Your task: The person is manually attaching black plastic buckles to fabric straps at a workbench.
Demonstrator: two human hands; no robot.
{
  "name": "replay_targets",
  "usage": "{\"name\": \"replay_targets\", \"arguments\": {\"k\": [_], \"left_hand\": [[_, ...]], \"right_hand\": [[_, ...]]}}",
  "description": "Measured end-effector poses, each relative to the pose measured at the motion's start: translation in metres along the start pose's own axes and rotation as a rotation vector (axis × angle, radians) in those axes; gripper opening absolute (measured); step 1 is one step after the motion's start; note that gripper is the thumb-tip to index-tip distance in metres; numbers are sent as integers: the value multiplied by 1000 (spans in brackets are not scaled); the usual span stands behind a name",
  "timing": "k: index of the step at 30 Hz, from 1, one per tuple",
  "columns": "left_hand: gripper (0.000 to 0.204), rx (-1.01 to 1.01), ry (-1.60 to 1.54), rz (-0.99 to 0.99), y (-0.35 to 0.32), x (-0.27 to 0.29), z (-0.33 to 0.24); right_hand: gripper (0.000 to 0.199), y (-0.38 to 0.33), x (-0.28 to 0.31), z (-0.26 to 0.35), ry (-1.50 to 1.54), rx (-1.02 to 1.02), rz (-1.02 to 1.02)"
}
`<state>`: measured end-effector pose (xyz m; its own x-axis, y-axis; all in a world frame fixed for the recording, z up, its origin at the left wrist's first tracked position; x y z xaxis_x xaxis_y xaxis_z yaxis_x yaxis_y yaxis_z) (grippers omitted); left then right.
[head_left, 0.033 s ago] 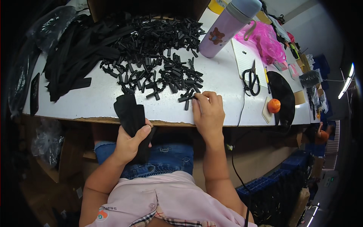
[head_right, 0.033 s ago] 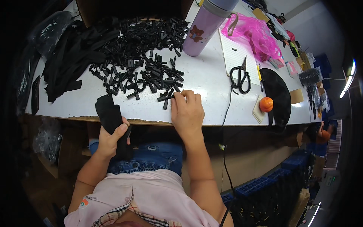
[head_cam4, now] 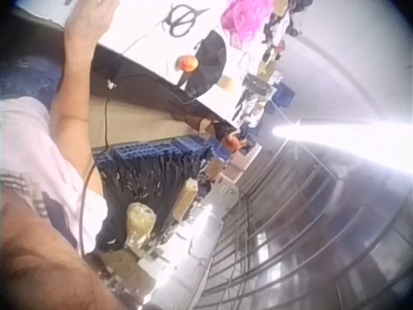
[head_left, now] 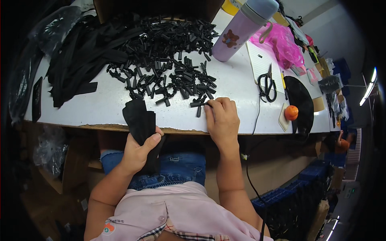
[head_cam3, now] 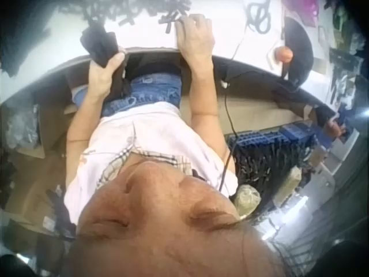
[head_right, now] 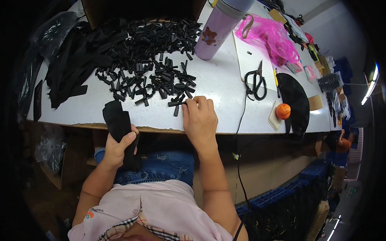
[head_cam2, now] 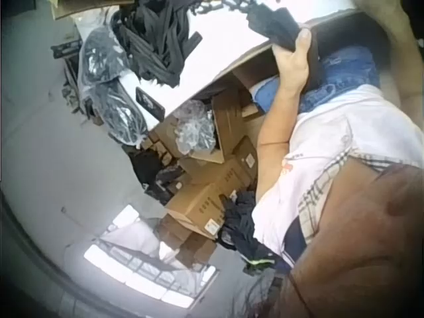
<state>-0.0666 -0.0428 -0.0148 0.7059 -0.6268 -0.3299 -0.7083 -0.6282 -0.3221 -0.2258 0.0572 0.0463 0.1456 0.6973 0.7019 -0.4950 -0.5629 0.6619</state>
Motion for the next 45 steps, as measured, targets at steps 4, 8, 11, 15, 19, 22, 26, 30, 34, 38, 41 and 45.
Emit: {"name": "replay_targets", "arguments": {"k": [4,8,11,15,19,22,26,30,34,38,41,45], "left_hand": [[15,10,30,24,0,-1,2],[16,-54,37,-77,2,4,0],[15,-78,2,-129,1,9,4],[14,-162,-2,-107,-3,4,-12],[14,-266,55,-66,-6,5,-18],[14,-297,49,-18,-6,3,-20],[12,-299,53,37,-7,0,-22],[12,-319,100,35,-6,3,-20],[13,-280,220,-5,-7,5,-17],[14,-383,231,-76,-7,5,-19],[15,-389,192,-98,-8,8,-14],[20,-452,135,-100,-9,3,-17]], "right_hand": [[8,-1,-1,4,63,29,-32],[10,-29,-11,9,1015,-719,63],[14,-49,-30,56,1488,-958,443],[16,-53,-41,69,1514,-936,482],[16,-56,-47,68,1500,-981,539],[16,-58,-48,67,1533,-1026,579],[16,-58,-49,68,1524,-1033,631],[16,-52,-48,67,1439,-985,668],[16,-48,-49,68,1358,-843,699],[14,-45,-50,69,1319,-833,737],[10,-41,-51,70,1393,-790,536],[6,-35,-48,69,1302,-681,345]]}}
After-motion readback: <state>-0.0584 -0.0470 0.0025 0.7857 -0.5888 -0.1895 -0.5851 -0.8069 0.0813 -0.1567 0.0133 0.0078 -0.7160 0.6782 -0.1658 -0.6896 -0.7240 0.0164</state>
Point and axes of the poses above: each hand's wrist, its own y-axis towards the middle knuckle, its own x-axis out of the back of the hand, z = x × y, the point moved 8 cm from there along y, towards the middle knuckle, and after that the axes turned 11 degrees about -z, right-handed, at the moved point
